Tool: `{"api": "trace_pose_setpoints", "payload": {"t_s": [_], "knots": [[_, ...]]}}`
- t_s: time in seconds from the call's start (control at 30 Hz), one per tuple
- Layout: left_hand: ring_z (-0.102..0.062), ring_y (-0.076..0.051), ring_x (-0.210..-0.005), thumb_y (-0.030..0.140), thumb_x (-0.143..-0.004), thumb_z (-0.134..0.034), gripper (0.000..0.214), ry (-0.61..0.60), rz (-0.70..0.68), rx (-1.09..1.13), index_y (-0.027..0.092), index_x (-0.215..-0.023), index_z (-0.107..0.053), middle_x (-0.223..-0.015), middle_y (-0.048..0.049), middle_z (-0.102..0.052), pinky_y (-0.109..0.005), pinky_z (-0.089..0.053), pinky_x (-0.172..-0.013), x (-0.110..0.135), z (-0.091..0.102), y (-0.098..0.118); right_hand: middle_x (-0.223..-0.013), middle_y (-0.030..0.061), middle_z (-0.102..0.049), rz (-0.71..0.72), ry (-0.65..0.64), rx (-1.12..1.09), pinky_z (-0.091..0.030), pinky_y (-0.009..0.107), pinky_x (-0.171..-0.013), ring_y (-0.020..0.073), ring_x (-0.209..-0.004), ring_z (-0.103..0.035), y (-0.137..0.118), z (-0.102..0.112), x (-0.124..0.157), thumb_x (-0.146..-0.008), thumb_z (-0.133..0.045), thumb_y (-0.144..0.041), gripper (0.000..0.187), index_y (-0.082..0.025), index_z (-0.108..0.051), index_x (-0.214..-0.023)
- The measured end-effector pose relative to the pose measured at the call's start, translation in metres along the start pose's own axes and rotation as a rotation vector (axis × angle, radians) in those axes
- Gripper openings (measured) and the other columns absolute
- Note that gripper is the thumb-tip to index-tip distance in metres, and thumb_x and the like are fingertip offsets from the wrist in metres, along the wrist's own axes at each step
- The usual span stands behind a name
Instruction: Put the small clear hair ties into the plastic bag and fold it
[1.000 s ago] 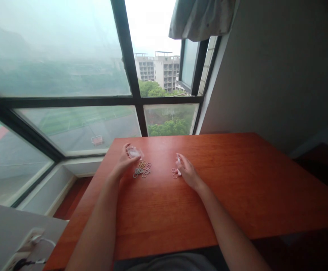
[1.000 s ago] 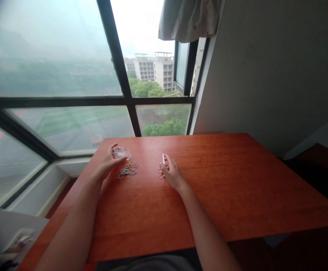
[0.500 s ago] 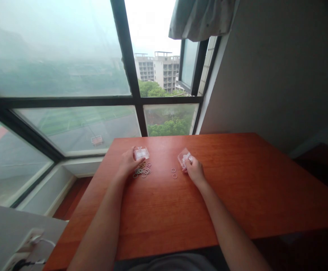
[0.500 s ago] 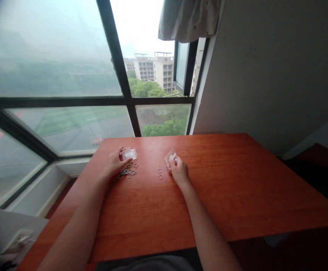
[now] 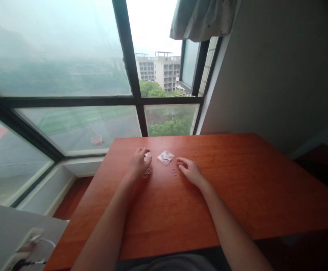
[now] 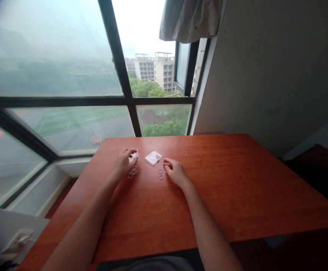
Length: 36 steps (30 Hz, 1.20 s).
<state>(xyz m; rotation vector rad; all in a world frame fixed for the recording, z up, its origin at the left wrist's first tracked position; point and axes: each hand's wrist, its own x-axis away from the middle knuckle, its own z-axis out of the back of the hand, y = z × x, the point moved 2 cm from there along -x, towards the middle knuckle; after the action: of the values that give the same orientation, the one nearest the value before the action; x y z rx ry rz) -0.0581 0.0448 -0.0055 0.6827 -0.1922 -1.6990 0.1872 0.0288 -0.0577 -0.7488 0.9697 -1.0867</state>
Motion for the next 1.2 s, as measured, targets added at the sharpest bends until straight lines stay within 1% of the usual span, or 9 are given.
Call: {"api": "trace_pose_setpoints", "payload": {"t_s": [0.1, 0.2, 0.33, 0.5, 0.57, 0.63, 0.77, 0.9, 1.2], "knots": [[-0.06, -0.017, -0.077, 0.028, -0.084, -0.049, 0.021, -0.226, -0.19, 0.069, 0.02, -0.094, -0.065, -0.095, -0.0061, -0.061, -0.03, -0.047, -0.073, 0.012, -0.018, 0.036, -0.103, 0.0067, -0.069, 0.032, 0.038, 0.105, -0.05, 0.032, -0.085, 0.0173, -0.092, -0.064, -0.004, 0.004, 0.001, -0.079, -0.05, -0.017, 0.026, -0.018, -0.068, -0.098], [-0.059, -0.017, -0.083, 0.028, -0.084, -0.051, 0.02, -0.361, -0.417, 0.07, 0.022, -0.095, -0.066, -0.101, -0.0063, -0.061, -0.028, -0.046, -0.075, 0.025, -0.032, 0.069, -0.096, 0.0057, -0.071, 0.018, 0.063, 0.162, -0.051, 0.03, -0.08, 0.0168, -0.085, -0.065, -0.006, 0.006, 0.003, -0.079, -0.048, -0.016, 0.025, -0.018, -0.069, -0.093], [-0.058, -0.018, -0.085, 0.023, -0.083, -0.049, 0.019, -0.462, -0.495, 0.004, 0.019, -0.088, -0.066, -0.093, -0.0086, -0.061, -0.027, -0.045, -0.076, 0.031, -0.035, 0.078, -0.09, 0.0043, -0.071, 0.035, 0.065, 0.225, -0.05, 0.029, -0.077, 0.0167, -0.082, -0.064, -0.008, 0.006, 0.004, -0.08, -0.048, -0.016, 0.024, -0.019, -0.07, -0.087], [-0.059, -0.022, -0.082, 0.02, -0.082, -0.047, 0.019, -0.358, -0.202, -0.175, 0.018, -0.083, -0.066, -0.096, -0.0108, -0.061, -0.032, -0.044, -0.073, 0.019, -0.016, 0.047, -0.086, 0.0038, -0.071, 0.063, 0.047, 0.285, -0.049, 0.028, -0.075, 0.0167, -0.079, -0.064, -0.01, 0.005, 0.005, -0.08, -0.048, -0.016, 0.022, -0.019, -0.07, -0.084], [-0.06, -0.022, -0.084, 0.021, -0.083, -0.047, 0.02, -0.298, -0.183, -0.153, 0.019, -0.092, -0.065, -0.104, -0.0109, -0.06, -0.032, -0.044, -0.074, 0.017, -0.012, 0.044, -0.085, 0.0038, -0.071, 0.064, 0.025, 0.307, -0.048, 0.028, -0.075, 0.0169, -0.079, -0.064, -0.01, 0.004, 0.006, -0.081, -0.048, -0.015, 0.022, -0.02, -0.07, -0.084], [-0.06, -0.022, -0.084, 0.021, -0.085, -0.045, 0.022, -0.279, -0.214, -0.12, 0.019, -0.095, -0.064, -0.106, -0.011, -0.06, -0.032, -0.044, -0.074, 0.019, -0.018, 0.053, -0.086, 0.0041, -0.071, 0.066, 0.007, 0.329, -0.049, 0.029, -0.076, 0.0174, -0.08, -0.064, -0.01, 0.003, 0.006, -0.081, -0.049, -0.015, 0.022, -0.02, -0.07, -0.084], [-0.06, -0.02, -0.089, 0.02, -0.082, -0.047, 0.019, -0.399, -0.415, -0.026, 0.021, -0.095, -0.061, -0.101, -0.0081, -0.062, -0.029, -0.046, -0.076, 0.038, -0.049, 0.086, -0.093, 0.0051, -0.07, 0.061, 0.001, 0.363, -0.049, 0.031, -0.08, 0.0183, -0.086, -0.063, -0.008, 0.003, 0.007, -0.083, -0.048, -0.015, 0.024, -0.021, -0.069, -0.093], [-0.059, -0.024, -0.095, 0.022, -0.083, -0.047, 0.017, -0.333, -0.429, -0.051, 0.018, -0.096, -0.057, -0.101, -0.0107, -0.063, -0.034, -0.046, -0.082, 0.052, -0.071, 0.1, -0.09, 0.0049, -0.07, 0.042, -0.004, 0.386, -0.048, 0.031, -0.082, 0.0182, -0.085, -0.063, -0.004, 0.006, 0.006, -0.083, -0.046, -0.012, 0.027, -0.021, -0.069, -0.094], [-0.058, -0.024, -0.097, 0.021, -0.084, -0.045, 0.018, -0.31, -0.45, -0.081, 0.018, -0.099, -0.053, -0.104, -0.0115, -0.062, -0.036, -0.046, -0.083, 0.053, -0.071, 0.097, -0.09, 0.0046, -0.069, 0.043, -0.017, 0.407, -0.048, 0.029, -0.081, 0.0176, -0.086, -0.063, -0.003, 0.006, 0.006, -0.085, -0.045, -0.012, 0.025, -0.02, -0.068, -0.092]]}}
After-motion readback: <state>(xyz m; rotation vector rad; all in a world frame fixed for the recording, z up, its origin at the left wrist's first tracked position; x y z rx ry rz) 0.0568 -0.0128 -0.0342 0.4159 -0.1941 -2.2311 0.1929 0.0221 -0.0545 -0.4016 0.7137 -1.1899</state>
